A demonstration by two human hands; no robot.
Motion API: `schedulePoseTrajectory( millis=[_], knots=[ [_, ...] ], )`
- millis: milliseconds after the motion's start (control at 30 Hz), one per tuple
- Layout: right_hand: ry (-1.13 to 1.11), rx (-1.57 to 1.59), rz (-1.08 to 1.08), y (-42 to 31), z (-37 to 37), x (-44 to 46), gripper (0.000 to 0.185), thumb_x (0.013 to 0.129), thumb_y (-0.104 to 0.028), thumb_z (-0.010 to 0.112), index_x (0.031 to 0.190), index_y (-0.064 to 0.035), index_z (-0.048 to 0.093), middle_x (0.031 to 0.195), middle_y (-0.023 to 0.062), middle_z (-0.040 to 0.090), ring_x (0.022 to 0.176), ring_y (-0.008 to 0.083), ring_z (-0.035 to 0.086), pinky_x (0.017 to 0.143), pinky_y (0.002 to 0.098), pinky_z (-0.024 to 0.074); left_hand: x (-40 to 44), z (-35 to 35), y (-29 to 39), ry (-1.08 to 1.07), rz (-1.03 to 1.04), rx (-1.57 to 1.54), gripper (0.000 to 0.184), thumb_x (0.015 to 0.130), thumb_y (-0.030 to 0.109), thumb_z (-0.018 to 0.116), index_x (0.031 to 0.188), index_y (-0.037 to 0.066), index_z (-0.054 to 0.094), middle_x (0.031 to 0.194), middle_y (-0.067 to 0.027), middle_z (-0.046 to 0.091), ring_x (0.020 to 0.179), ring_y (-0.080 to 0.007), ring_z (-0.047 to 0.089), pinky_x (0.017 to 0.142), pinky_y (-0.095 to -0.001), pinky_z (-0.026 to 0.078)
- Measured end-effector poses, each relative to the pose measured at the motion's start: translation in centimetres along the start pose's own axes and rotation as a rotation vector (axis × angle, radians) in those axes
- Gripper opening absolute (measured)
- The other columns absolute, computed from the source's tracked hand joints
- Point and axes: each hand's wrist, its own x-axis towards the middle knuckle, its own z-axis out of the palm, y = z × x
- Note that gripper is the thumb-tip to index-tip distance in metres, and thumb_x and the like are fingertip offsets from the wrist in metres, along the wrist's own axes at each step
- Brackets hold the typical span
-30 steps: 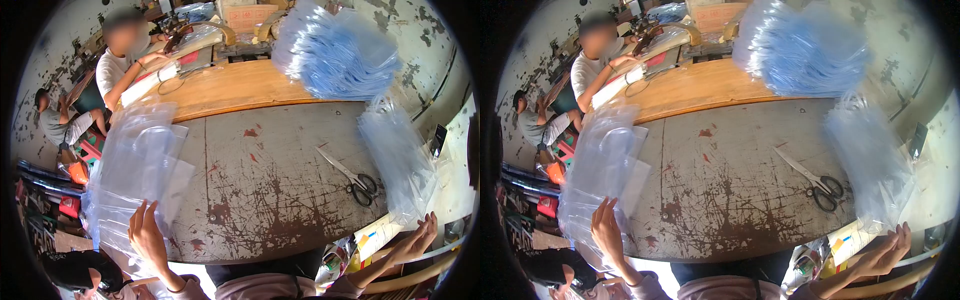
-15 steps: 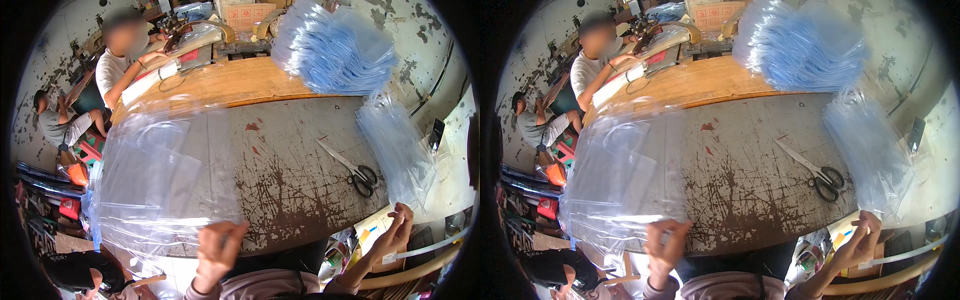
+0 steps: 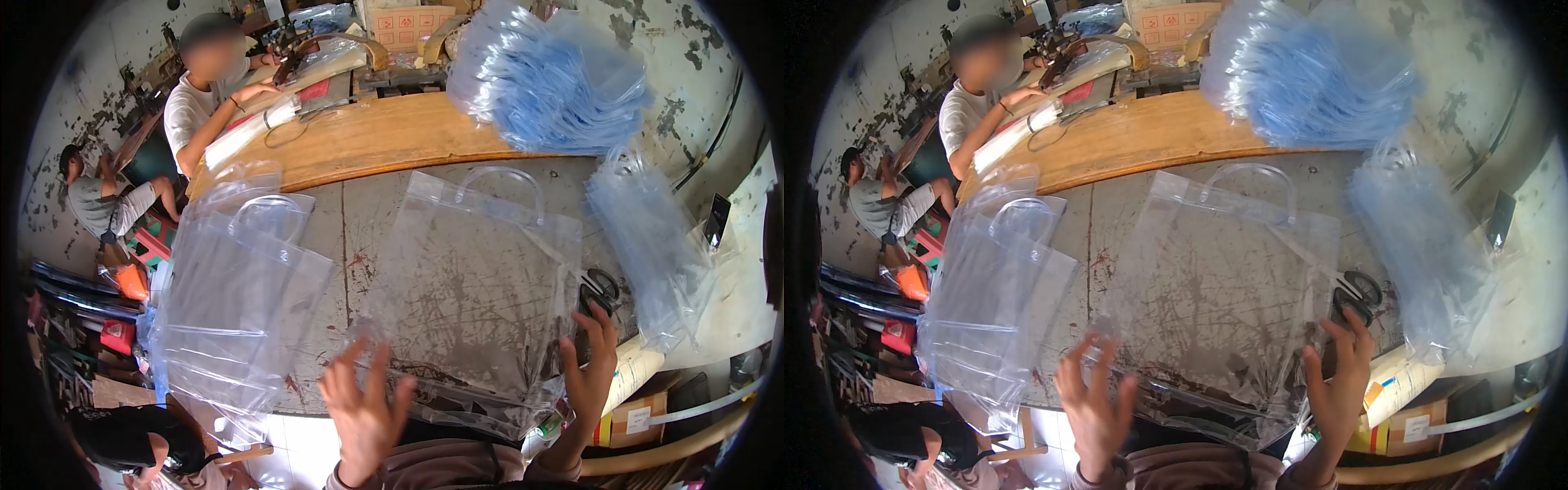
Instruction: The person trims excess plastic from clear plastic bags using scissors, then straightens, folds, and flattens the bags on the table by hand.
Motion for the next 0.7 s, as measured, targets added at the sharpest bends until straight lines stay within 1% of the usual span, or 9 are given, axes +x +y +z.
schedulePoseTrajectory(
  millis=[100, 233, 267, 333, 433, 500, 600, 667, 700],
  knots=[
    [-0.069, -0.099, -0.029, -0.2, 0.9, -0.1, 0.035, 0.076, -0.014, 0.069, 0.109, -0.0048, 0.06, 0.131, 0.0199, 0.047, 0.117, 0.0396, 0.047, 0.097, 0.0441, 0.0383, 0.5, 0.8, -2.5, -0.045, -0.096, 0.112, 0.06, 0.08, 0.041, 0.068, 0.121, 0.0, 0.055, 0.116, -0.0157, 0.051, 0.097, -0.0302, 0.05, 0.079, -0.0412, 0.04],
    [-0.168, 0.057, -0.078, 0.2, 1.4, 1.1, 0.037, 0.075, -0.015, 0.071, 0.109, -0.0057, 0.06, 0.134, 0.0198, 0.045, 0.124, 0.0406, 0.043, 0.099, 0.0435, 0.0383, 0.5, 0.5, -1.4, -0.005, -0.238, -0.103, 0.063, 0.069, 0.016, 0.078, 0.126, 0.002, 0.053, 0.11, -0.0143, 0.052, 0.104, -0.0313, 0.051, 0.083, -0.0405, 0.044],
    [-0.173, 0.055, -0.064, 0.5, 1.5, 1.7, 0.037, 0.075, -0.015, 0.071, 0.109, -0.0057, 0.06, 0.134, 0.0198, 0.045, 0.124, 0.0406, 0.043, 0.099, 0.0435, 0.0383, 0.4, 0.5, -1.0, -0.02, -0.234, -0.102, 0.063, 0.069, 0.016, 0.078, 0.126, 0.002, 0.053, 0.11, -0.0143, 0.052, 0.104, -0.0313, 0.051, 0.083, -0.0405, 0.044],
    [-0.246, 0.106, -0.228, 1.0, 2.0, 3.2, 0.036, 0.075, -0.013, 0.072, 0.108, -0.0051, 0.06, 0.132, 0.0189, 0.047, 0.121, 0.0392, 0.046, 0.096, 0.0423, 0.0412, 0.4, 0.3, -0.6, 0.087, -0.147, -0.103, 0.06, 0.07, 0.004, 0.074, 0.126, 0.003, 0.053, 0.115, -0.0139, 0.054, 0.103, -0.0306, 0.055, 0.08, -0.0386, 0.046],
    [-0.29, 0.156, -0.249, 1.2, 2.6, 4.2, 0.035, 0.075, -0.01, 0.071, 0.107, -0.0045, 0.06, 0.13, 0.018, 0.05, 0.118, 0.0381, 0.05, 0.094, 0.0408, 0.0434, -0.8, 0.6, 0.2, -0.028, 0.052, -0.109, 0.057, 0.071, -0.002, 0.07, 0.125, 0.004, 0.054, 0.121, -0.0145, 0.056, 0.1, -0.0304, 0.059, 0.079, -0.0376, 0.047],
    [-0.287, 0.124, -0.271, 1.2, 2.9, 4.4, 0.033, 0.077, -0.01, 0.07, 0.108, -0.0042, 0.06, 0.129, 0.0177, 0.05, 0.116, 0.0375, 0.051, 0.093, 0.0404, 0.0442, -1.0, 0.6, 1.0, -0.015, 0.091, -0.148, 0.055, 0.072, -0.002, 0.067, 0.124, 0.006, 0.055, 0.124, -0.013, 0.057, 0.1, -0.027, 0.061, 0.077, -0.0344, 0.048],
    [-0.268, 0.046, -0.292, 0.7, 2.8, 4.3, 0.031, 0.077, -0.009, 0.069, 0.106, -0.0048, 0.06, 0.126, 0.0169, 0.052, 0.115, 0.0367, 0.052, 0.094, 0.0414, 0.0435, -1.6, 0.8, 1.2, -0.082, 0.359, -0.007, 0.054, 0.071, 0.007, 0.062, 0.124, 0.014, 0.059, 0.127, -0.001, 0.058, 0.098, -0.0179, 0.06, 0.07, -0.0268, 0.047],
    [-0.122, -0.344, -0.506, -1.0, 1.6, 3.5, 0.03, 0.077, -0.007, 0.069, 0.106, -0.0052, 0.061, 0.119, 0.015, 0.057, 0.108, 0.0341, 0.057, 0.09, 0.0402, 0.0477, -1.3, 0.4, 1.7, -0.181, 0.363, -0.124, 0.051, 0.07, 0.004, 0.062, 0.12, 0.014, 0.061, 0.124, -0.0018, 0.06, 0.098, -0.0181, 0.059, 0.073, -0.0281, 0.047],
    [-0.134, -0.349, -0.489, -2.2, 1.1, 2.7, 0.03, 0.077, -0.007, 0.069, 0.106, -0.0052, 0.061, 0.119, 0.015, 0.057, 0.108, 0.0341, 0.057, 0.09, 0.0402, 0.0477, -1.2, 0.2, 2.0, -0.276, 0.35, -0.24, 0.049, 0.068, 0.0, 0.062, 0.115, 0.014, 0.064, 0.12, -0.0025, 0.062, 0.097, -0.0182, 0.058, 0.075, -0.0295, 0.048]
  ],
)
